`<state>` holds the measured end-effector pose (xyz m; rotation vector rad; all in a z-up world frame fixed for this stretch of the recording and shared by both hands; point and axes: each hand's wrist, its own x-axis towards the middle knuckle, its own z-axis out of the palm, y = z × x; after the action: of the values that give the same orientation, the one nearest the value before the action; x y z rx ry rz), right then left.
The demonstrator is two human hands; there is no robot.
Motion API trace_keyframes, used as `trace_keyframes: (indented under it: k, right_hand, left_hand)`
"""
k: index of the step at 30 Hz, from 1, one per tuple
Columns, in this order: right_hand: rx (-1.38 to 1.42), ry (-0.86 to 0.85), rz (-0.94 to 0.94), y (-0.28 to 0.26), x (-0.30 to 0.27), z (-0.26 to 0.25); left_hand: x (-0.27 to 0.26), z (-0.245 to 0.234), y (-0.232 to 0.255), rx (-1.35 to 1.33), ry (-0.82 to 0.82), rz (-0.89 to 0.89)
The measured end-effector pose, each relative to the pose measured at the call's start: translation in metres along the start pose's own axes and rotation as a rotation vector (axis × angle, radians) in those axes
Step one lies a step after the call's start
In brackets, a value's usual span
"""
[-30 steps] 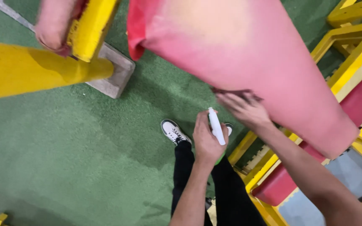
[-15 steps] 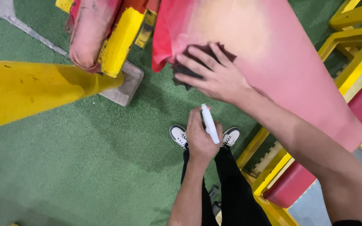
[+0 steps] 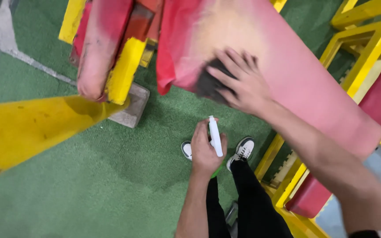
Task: Cleaning various gym machines and benches with a spray bottle and cloth.
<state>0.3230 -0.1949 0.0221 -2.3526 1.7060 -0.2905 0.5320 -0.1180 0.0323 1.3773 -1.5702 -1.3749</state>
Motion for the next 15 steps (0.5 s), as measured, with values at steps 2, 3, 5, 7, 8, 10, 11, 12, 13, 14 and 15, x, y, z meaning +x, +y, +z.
trace_keyframes:
  k: [2, 3, 5, 7, 8, 10, 11, 12, 13, 14, 15]
  right_hand:
    - [0.000, -0.003, 0.042, -0.014, 0.017, -0.003]
    - [-0.005, -0.010, 0.076, -0.019, 0.023, -0.006]
    - [-0.011, -0.012, 0.092, -0.014, -0.001, 0.008]
    - [-0.027, -0.018, 0.115, -0.002, -0.041, 0.017]
    - [-0.008, -0.019, 0.107, 0.006, -0.066, 0.021]
    - [0.019, -0.018, 0.123, 0.021, -0.121, 0.036]
    - [0.016, -0.021, 0.159, 0.033, -0.151, 0.044]
    - [0.012, -0.024, 0.195, 0.045, -0.180, 0.051]
    - [0.015, -0.019, 0.214, 0.056, -0.210, 0.059]
    - [0.002, -0.017, 0.273, 0.066, -0.240, 0.067]
    - [-0.011, -0.012, 0.331, 0.076, -0.269, 0.075]
  left_hand:
    - [0.001, 0.005, 0.003, 0.020, -0.022, 0.033]
    - [0.001, 0.010, 0.006, 0.033, -0.038, 0.064]
    - [0.001, 0.022, 0.004, 0.067, -0.075, 0.054]
    - [0.000, 0.041, 0.005, 0.092, -0.119, 0.049]
    - [0.000, 0.051, 0.006, 0.080, -0.202, 0.048]
    - [-0.006, 0.069, 0.008, 0.077, -0.308, 0.044]
    - [-0.009, 0.081, 0.012, 0.106, -0.365, 0.056]
    - [-0.012, 0.093, 0.016, 0.135, -0.422, 0.069]
    - [-0.015, 0.104, 0.018, 0.140, -0.440, 0.072]
    - [-0.019, 0.116, 0.020, 0.132, -0.473, 0.090]
    - [-0.022, 0.129, 0.023, 0.124, -0.504, 0.109]
